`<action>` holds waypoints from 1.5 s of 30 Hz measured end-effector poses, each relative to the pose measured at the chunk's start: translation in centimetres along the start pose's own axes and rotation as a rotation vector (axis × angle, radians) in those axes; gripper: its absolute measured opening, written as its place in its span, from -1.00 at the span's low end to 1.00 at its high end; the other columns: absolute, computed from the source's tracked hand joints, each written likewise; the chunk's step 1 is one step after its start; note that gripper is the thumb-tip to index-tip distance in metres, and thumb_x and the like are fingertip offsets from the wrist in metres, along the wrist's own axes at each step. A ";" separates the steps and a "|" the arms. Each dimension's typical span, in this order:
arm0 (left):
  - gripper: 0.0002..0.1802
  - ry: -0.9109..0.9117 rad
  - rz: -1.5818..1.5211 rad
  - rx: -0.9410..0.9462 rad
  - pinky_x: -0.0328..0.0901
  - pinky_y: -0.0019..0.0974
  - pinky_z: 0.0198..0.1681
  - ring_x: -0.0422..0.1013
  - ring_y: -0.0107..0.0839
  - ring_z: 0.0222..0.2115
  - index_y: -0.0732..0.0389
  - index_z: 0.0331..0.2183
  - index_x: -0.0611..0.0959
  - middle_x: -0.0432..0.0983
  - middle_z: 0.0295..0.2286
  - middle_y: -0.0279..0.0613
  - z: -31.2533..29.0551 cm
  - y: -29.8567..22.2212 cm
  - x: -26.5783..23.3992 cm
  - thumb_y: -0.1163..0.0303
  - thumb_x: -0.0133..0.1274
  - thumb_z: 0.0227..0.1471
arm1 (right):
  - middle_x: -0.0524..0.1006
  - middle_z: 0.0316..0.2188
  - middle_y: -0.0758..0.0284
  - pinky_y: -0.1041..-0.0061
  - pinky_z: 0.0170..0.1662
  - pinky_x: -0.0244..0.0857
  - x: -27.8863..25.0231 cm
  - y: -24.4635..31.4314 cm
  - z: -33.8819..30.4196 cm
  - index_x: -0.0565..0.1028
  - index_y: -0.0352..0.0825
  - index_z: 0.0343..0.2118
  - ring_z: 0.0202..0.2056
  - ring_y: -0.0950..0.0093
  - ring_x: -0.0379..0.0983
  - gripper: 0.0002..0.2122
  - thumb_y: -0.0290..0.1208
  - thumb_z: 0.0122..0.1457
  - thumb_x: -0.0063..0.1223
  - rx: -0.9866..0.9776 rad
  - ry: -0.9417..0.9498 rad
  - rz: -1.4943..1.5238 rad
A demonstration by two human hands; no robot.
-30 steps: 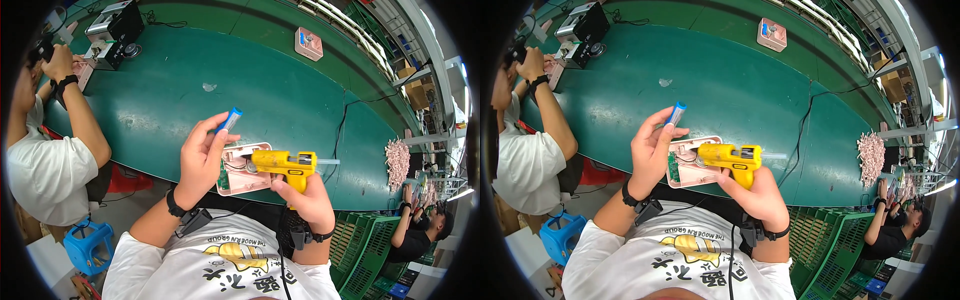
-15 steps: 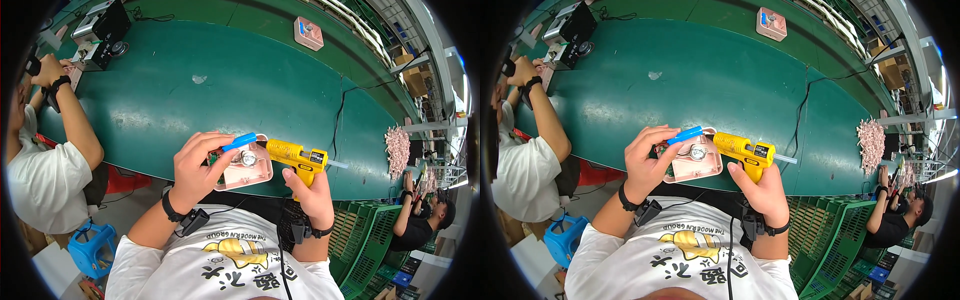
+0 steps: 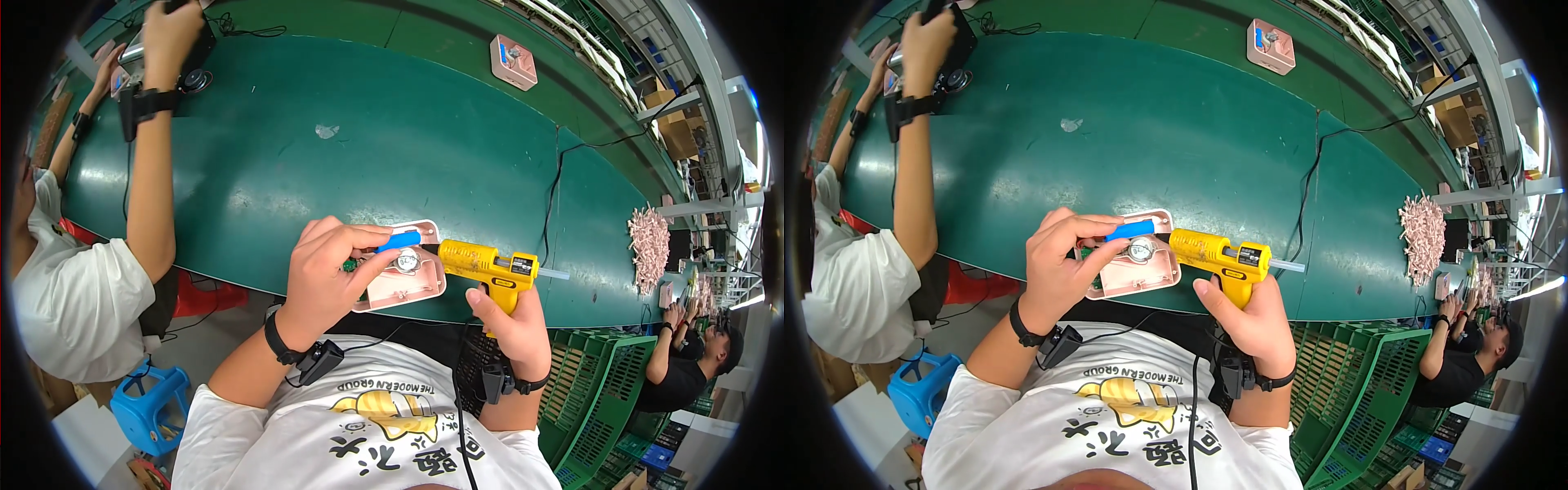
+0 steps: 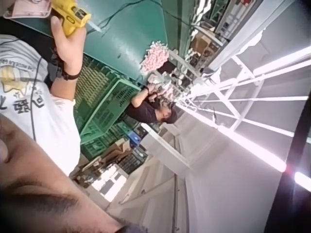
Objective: The person assembles a device by placing a battery into a plastic housing and securing it with a glue gun. They then apply adhesive to the housing to attach a small plastic rod before setting the unit aside.
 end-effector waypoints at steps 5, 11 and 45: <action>-0.84 -0.033 0.235 0.139 0.39 -0.31 -0.27 0.52 -0.38 -0.34 0.24 -0.38 0.75 0.71 -0.23 -0.16 0.9 -2.0 -0.7 0.50 0.45 -0.02 | 0.64 -0.30 0.39 0.68 -0.48 0.36 -0.3 -0.9 0.4 0.54 -0.39 0.03 -0.40 0.73 0.46 -0.68 -0.33 0.32 0.28 -0.004 0.005 0.089; -0.87 0.065 0.096 -0.125 0.41 -0.24 -0.23 0.54 -0.25 -0.24 0.25 -0.34 0.77 0.68 -0.26 -0.14 1.0 0.5 0.0 0.51 0.41 0.02 | 0.65 -0.31 0.39 0.66 -0.50 0.36 -0.2 -1.1 1.2 0.56 -0.39 0.00 -0.41 0.72 0.48 -0.70 -0.30 0.33 0.28 0.098 0.003 -0.008; -0.72 0.287 -0.082 -0.203 0.29 -0.19 0.00 0.48 -0.21 -0.21 0.26 -0.07 0.75 0.67 -0.18 -0.12 0.9 3.0 0.6 0.49 0.17 0.17 | 0.63 -0.35 0.42 0.65 -0.48 0.32 0.5 1.8 -0.3 0.59 -0.41 0.01 -0.46 0.72 0.46 -0.70 -0.28 0.38 0.22 -0.012 -0.054 -0.102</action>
Point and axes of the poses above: each hand's wrist, its own z-axis towards the middle knuckle, its own x-axis out of the palm, y = z × x, the point moved 9 cm from there along z, towards the middle knuckle
